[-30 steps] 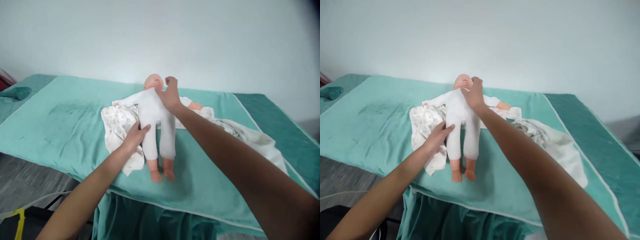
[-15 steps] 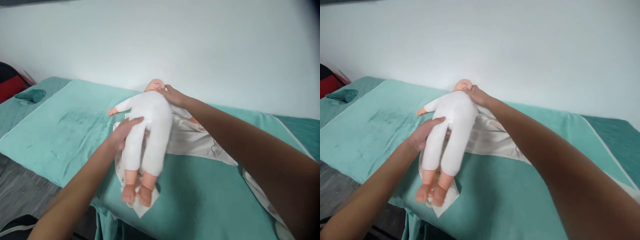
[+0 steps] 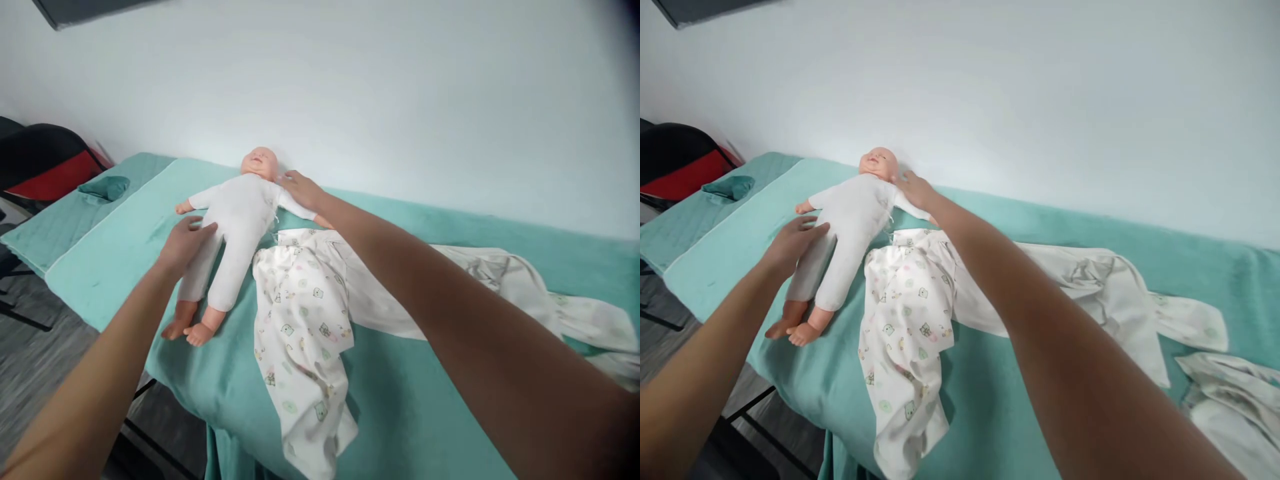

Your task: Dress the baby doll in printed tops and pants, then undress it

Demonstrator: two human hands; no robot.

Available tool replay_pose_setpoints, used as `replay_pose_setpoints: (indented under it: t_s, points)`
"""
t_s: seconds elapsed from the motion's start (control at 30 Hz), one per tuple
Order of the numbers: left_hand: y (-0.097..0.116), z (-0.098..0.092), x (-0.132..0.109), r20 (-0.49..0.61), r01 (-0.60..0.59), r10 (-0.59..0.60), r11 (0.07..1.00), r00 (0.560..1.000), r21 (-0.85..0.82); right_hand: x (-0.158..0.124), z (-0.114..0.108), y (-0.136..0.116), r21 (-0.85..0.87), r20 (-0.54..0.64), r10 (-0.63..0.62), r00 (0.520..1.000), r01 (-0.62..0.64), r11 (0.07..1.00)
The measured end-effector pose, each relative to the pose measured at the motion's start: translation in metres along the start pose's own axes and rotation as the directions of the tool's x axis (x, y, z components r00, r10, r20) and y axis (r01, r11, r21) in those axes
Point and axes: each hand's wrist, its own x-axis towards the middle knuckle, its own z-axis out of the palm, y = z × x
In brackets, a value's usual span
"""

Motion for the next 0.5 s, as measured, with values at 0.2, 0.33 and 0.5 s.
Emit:
replay_pose_setpoints:
  t_s: [0.2, 0.33, 0.5]
  points:
    - [0.055, 0.086, -0.063, 0.323, -0.633, 0.547, 0.628, 0.773, 0.453, -0.123, -0.074, 0.029, -0.417, -0.12, 0.363, 0.924, -0.378, 0.826]
    - [0.072, 0.126, -0.077, 0.467, -0.578, 0.346, 0.568, 0.814, 0.586, -0.202, -0.099, 0.011, -0.713, 0.103, 0.437, 0.894, -0.239, 0.659]
    - [0.1, 0.126, -0.1, 0.47, -0.717, 0.545, 0.469, 0.694, 0.515, -0.266, -0.092, -0.043, -0.708, 0.13, 0.185, 0.974, -0.039, 0.705]
